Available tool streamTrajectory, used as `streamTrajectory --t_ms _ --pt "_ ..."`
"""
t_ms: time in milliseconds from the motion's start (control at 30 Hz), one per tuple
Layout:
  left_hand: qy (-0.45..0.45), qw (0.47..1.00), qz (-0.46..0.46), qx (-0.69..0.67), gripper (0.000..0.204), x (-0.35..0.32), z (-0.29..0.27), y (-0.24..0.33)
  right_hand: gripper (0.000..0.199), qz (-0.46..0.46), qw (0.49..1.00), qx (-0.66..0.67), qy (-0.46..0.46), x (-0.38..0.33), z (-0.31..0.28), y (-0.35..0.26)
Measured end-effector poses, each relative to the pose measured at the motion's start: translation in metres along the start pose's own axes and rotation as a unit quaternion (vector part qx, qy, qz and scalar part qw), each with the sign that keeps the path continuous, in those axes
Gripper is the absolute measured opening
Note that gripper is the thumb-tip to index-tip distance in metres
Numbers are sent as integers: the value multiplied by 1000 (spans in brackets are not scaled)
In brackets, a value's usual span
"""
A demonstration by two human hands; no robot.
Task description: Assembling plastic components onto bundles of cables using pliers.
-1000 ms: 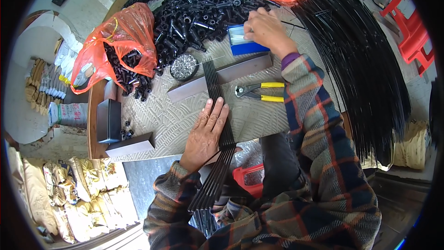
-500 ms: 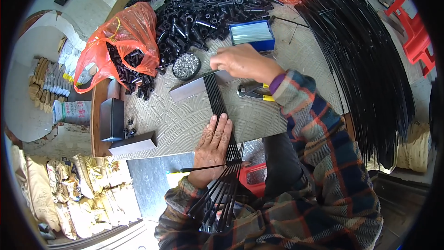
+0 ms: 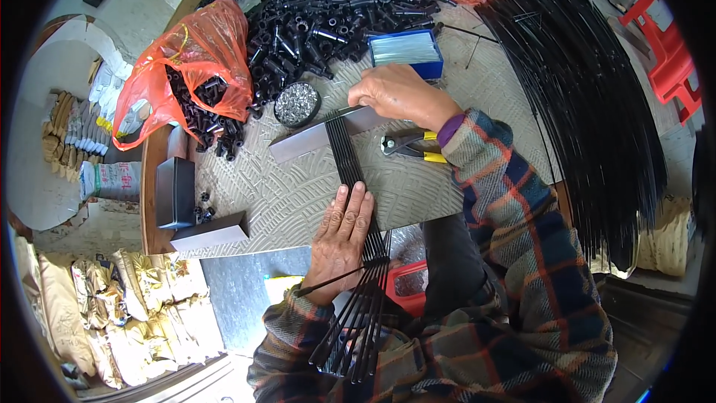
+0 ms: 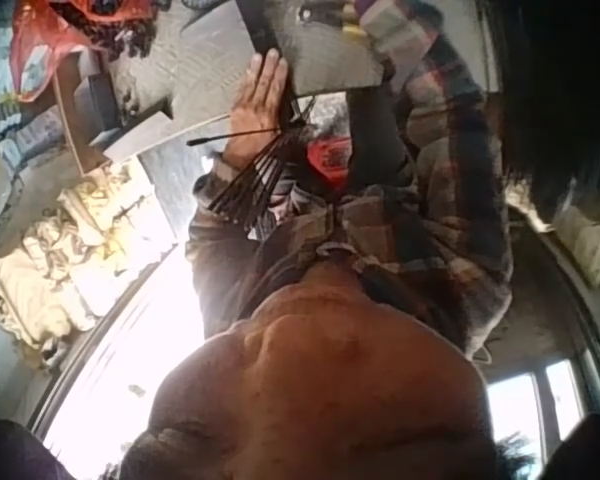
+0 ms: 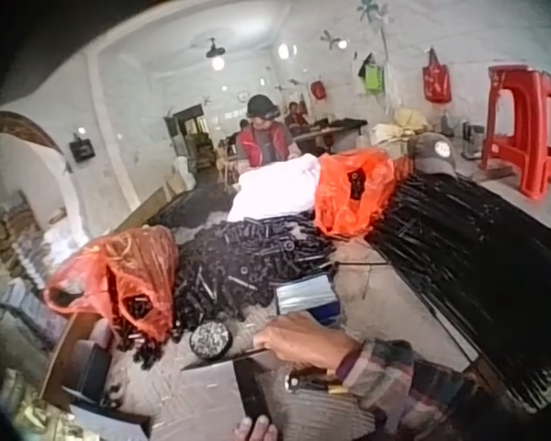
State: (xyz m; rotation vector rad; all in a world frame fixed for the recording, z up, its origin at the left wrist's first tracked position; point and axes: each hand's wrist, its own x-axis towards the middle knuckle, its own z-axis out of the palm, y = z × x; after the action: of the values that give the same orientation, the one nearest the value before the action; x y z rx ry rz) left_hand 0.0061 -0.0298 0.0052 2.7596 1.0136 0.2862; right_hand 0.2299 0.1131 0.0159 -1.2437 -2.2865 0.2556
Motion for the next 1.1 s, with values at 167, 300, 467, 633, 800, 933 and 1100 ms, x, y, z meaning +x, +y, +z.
streamTrajectory --t_ms 167,300,467,633,800,933,1100 --pt "-4 1000 6 3 98 1 0 0 13 17 1000 -12 -15 0 0 3" --pt "-6 1000 2 -2 98 1 -2 1 13 9 1000 -7 -3 2 3 0" --pt "-11 1000 1 7 99 0 0 0 16 -41 998 -51 19 6 11 -1" --pt "-6 1000 -12 -4 93 -2 0 0 9 -56 997 -42 19 7 14 2" --pt "1 1000 1 -3 92 4 1 3 8 -67 994 -84 19 3 5 -2" --pt "-5 1000 -10 2 92 -1 3 -1 8 -80 993 -79 36 10 20 -3" --pt "-6 1000 -9 -1 92 -1 0 0 13 -98 988 -85 81 11 25 -3"
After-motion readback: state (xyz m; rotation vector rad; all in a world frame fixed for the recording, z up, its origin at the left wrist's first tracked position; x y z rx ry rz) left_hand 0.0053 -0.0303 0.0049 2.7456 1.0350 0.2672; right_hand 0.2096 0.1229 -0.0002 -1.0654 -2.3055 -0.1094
